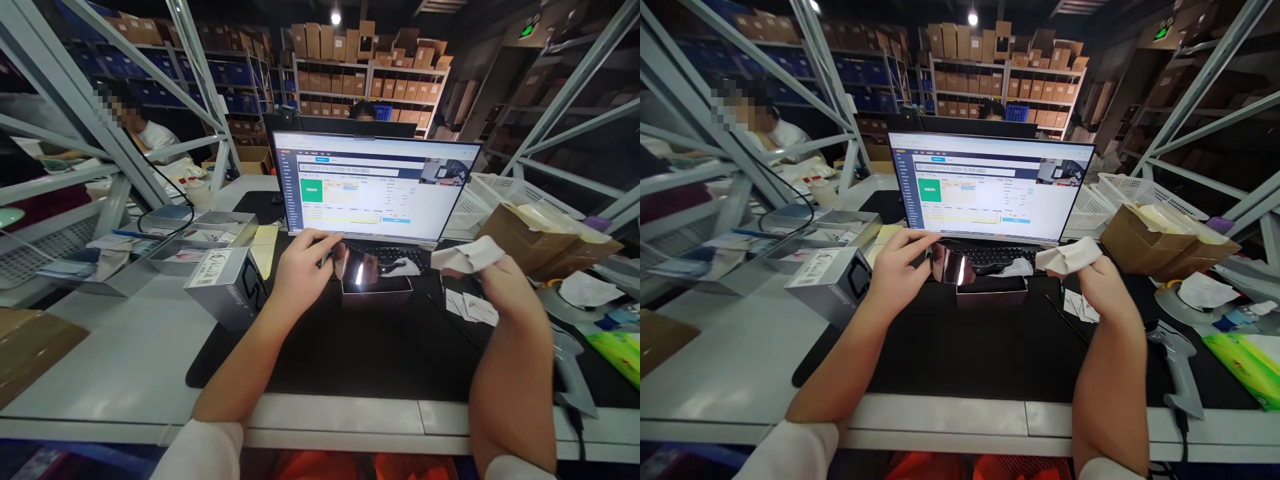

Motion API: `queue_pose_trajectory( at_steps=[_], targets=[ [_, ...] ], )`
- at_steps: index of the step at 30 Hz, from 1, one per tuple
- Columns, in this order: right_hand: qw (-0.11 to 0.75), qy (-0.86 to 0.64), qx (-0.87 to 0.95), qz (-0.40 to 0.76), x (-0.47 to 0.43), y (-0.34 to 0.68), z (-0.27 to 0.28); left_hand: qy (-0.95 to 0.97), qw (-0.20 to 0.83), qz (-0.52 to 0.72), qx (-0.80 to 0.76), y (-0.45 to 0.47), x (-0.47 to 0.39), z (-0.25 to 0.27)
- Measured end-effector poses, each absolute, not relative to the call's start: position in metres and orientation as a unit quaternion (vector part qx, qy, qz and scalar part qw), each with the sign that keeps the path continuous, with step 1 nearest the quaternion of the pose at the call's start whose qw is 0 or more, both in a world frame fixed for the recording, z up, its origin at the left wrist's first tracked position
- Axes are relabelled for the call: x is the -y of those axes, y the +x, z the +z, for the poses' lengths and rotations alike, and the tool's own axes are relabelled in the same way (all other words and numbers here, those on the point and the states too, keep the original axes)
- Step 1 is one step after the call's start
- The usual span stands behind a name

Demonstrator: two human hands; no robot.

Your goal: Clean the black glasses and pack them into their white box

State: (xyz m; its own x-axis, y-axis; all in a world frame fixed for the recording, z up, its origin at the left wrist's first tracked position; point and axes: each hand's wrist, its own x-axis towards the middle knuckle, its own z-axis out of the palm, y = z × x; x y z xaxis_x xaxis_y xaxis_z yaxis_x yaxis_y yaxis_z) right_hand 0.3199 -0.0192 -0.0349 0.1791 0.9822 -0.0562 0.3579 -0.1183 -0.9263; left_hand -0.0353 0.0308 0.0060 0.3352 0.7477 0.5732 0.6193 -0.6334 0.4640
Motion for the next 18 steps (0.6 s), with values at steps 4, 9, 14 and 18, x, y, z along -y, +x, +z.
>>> queue_pose_trajectory(
  at_steps=[4,9,14,18],
  targets=[
    [0.349,-0.632,0.561,0.406,0.044,0.323,-0.011,0.838,0.062,0.356,-0.409,-0.029,-0.025,0.007],
    [0.286,-0.534,0.632,0.483,0.049,0.272,0.003,0.859,0.046,0.32,-0.398,-0.019,-0.017,0.003],
    [0.27,-0.491,0.671,0.486,0.041,0.235,0.003,0.882,0.043,0.293,-0.366,-0.01,-0.009,0.002],
    [0.253,-0.471,0.656,0.533,0.032,0.221,-0.006,0.896,0.054,0.306,-0.316,0.005,0.001,-0.004]
  ],
)
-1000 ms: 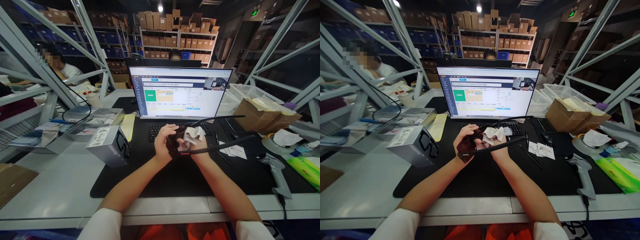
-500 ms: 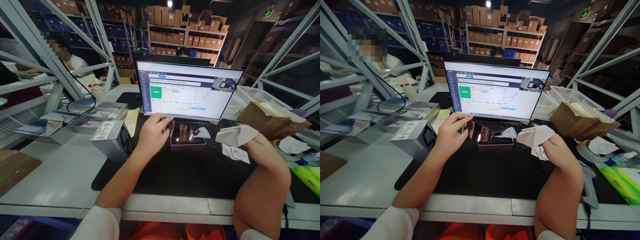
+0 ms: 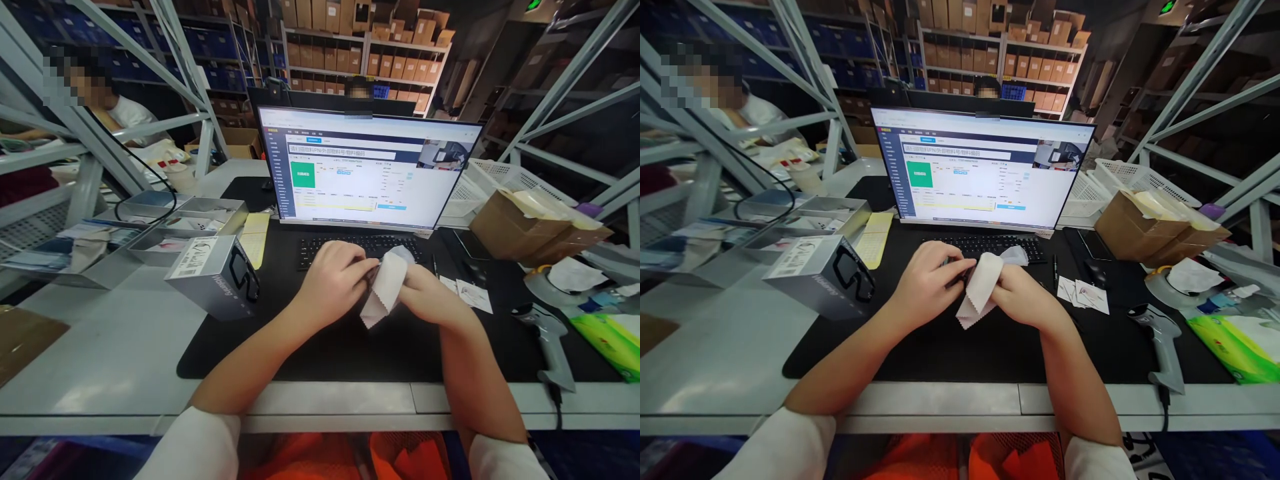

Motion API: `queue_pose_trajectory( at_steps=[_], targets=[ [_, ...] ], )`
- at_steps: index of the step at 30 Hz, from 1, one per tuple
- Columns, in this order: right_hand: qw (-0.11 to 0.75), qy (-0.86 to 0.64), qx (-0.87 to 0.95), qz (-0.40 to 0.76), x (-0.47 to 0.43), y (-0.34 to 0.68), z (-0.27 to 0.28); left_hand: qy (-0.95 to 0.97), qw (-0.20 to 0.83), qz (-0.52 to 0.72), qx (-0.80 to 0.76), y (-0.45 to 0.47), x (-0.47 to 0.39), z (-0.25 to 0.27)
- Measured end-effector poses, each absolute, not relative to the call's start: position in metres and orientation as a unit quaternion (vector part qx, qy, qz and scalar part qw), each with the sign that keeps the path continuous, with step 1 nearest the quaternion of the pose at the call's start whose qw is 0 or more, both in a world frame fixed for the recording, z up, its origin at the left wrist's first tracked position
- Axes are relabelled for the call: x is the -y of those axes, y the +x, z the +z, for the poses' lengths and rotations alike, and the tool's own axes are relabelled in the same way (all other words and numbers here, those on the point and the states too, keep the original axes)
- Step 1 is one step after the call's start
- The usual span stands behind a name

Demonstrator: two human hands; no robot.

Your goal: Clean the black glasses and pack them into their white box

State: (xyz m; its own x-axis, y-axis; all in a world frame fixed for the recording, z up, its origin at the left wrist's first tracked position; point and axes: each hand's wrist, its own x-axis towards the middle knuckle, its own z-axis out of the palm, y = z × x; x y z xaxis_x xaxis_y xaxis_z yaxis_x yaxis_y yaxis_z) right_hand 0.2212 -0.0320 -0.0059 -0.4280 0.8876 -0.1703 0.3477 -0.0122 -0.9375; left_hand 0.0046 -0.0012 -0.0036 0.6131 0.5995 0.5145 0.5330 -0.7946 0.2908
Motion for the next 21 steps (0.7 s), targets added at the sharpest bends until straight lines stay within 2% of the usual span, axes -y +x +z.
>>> queue_pose_trajectory(
  at_steps=[4,8,14,21],
  targets=[
    [0.26,-0.442,0.643,0.569,0.024,0.224,-0.02,0.894,0.071,0.286,-0.338,0.011,0.005,-0.007],
    [0.278,-0.433,0.586,0.626,0.021,0.243,-0.03,0.879,0.157,0.225,-0.391,0.005,0.001,-0.003],
    [0.304,-0.415,0.542,0.665,0.02,0.262,-0.03,0.85,0.257,0.23,-0.398,0.001,-0.001,0.003],
    [0.317,-0.387,0.569,0.653,0.017,0.265,-0.034,0.85,0.24,0.271,-0.383,0.004,0.001,-0.004]
  ],
)
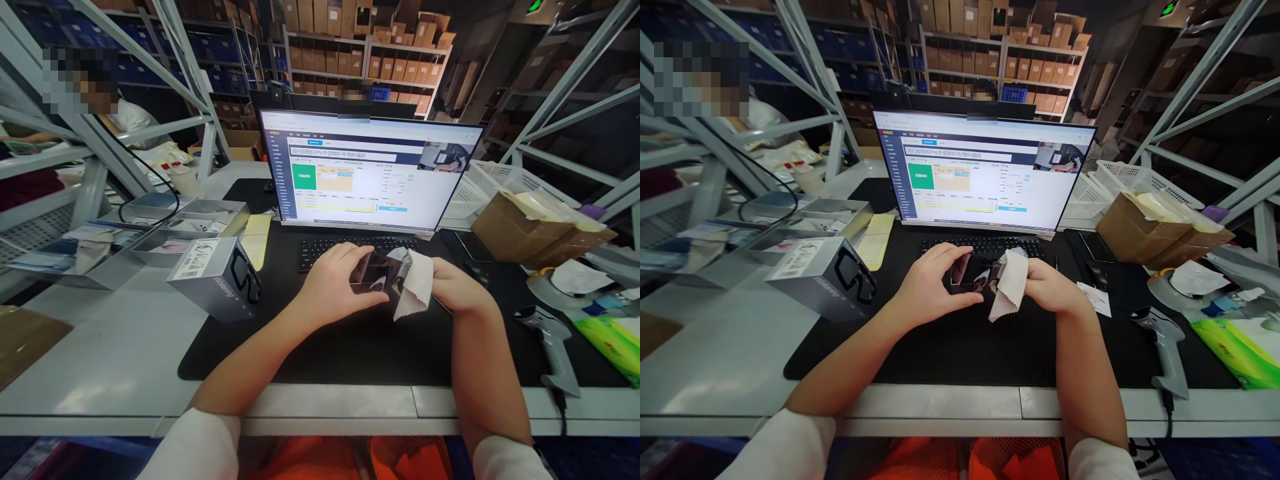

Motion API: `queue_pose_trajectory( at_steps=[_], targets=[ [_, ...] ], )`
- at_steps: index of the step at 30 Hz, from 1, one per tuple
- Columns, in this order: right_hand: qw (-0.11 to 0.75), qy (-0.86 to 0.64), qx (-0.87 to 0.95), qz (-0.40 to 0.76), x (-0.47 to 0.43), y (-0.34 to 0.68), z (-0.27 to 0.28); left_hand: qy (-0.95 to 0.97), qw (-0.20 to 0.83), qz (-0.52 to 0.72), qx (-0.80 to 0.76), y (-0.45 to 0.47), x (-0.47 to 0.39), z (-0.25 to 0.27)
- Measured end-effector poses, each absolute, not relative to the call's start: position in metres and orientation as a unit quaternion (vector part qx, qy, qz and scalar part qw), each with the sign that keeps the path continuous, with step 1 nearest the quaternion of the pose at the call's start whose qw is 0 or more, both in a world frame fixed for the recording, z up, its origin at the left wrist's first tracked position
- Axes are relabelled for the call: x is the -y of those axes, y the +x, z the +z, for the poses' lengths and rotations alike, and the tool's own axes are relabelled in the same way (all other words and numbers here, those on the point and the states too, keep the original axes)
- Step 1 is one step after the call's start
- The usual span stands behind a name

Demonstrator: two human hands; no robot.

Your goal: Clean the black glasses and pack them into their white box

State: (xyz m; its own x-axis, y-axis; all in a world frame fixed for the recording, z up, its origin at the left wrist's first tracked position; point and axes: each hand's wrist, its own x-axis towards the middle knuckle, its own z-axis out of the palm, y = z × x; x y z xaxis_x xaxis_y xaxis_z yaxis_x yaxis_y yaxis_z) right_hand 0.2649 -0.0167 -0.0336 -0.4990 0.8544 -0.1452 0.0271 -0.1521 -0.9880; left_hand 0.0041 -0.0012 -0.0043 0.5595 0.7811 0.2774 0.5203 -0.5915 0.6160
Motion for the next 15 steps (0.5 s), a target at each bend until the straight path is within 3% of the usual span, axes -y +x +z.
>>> queue_pose_trajectory(
  at_steps=[5,10,15],
  targets=[
    [0.293,-0.385,0.579,0.657,0.016,0.269,-0.033,0.841,0.246,0.317,-0.363,0.003,0.001,-0.005],
    [0.266,-0.396,0.566,0.672,0.017,0.281,-0.024,0.794,0.324,0.356,-0.372,-0.003,-0.006,-0.003],
    [0.242,-0.378,0.568,0.69,0.018,0.275,-0.025,0.8,0.354,0.322,-0.362,0.0,-0.005,-0.007]
  ],
)
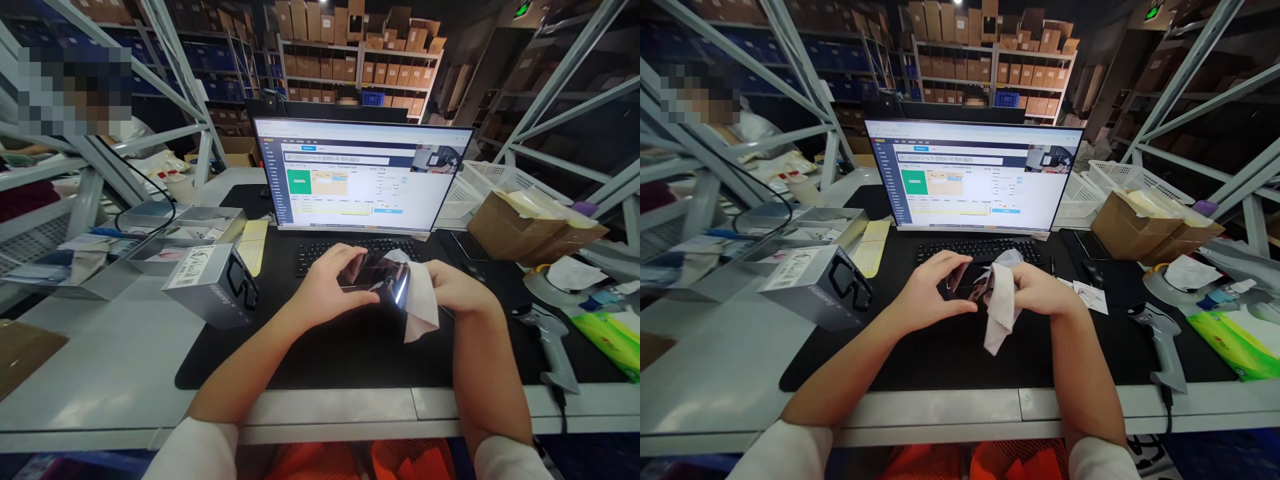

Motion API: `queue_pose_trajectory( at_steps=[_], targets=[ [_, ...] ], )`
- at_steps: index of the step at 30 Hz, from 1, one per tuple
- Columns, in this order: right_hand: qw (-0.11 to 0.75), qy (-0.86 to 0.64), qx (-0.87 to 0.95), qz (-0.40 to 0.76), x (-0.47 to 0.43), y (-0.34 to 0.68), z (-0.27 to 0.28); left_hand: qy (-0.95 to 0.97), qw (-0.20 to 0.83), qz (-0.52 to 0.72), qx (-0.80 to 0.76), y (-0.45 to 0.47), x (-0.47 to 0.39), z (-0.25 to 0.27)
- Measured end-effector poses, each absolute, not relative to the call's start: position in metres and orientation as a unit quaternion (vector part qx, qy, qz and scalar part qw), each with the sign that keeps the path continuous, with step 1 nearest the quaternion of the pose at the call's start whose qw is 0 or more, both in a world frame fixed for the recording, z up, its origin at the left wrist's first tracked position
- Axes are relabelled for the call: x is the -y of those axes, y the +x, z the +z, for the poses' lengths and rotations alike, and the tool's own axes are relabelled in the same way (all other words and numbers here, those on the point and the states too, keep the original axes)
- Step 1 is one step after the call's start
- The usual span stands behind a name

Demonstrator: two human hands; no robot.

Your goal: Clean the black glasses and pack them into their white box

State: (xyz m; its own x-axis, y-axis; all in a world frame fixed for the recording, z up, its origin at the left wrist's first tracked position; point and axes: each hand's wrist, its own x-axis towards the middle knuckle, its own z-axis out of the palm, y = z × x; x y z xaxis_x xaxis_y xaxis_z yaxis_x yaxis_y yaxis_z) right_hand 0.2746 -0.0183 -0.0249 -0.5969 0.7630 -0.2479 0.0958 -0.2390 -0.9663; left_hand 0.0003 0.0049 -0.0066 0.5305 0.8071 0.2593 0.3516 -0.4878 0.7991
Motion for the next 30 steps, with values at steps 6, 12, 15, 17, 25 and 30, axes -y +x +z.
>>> queue_pose_trajectory(
  at_steps=[6,12,15,17,25,30],
  targets=[
    [0.25,-0.367,0.576,0.686,0.017,0.272,-0.029,0.826,0.326,0.329,-0.322,0.001,-0.004,-0.007],
    [0.248,-0.368,0.573,0.689,0.014,0.293,-0.026,0.784,0.371,0.359,-0.344,-0.007,-0.016,-0.015],
    [0.23,-0.358,0.574,0.7,0.016,0.286,-0.023,0.783,0.4,0.326,-0.346,-0.005,-0.018,-0.019],
    [0.208,-0.357,0.582,0.701,0.017,0.276,-0.022,0.798,0.403,0.296,-0.337,-0.002,-0.015,-0.019],
    [0.261,-0.368,0.573,0.684,0.016,0.29,-0.024,0.79,0.355,0.367,-0.34,-0.002,-0.016,-0.023],
    [0.252,-0.383,0.541,0.705,0.013,0.293,-0.032,0.751,0.415,0.343,-0.383,-0.001,-0.02,-0.04]
  ],
)
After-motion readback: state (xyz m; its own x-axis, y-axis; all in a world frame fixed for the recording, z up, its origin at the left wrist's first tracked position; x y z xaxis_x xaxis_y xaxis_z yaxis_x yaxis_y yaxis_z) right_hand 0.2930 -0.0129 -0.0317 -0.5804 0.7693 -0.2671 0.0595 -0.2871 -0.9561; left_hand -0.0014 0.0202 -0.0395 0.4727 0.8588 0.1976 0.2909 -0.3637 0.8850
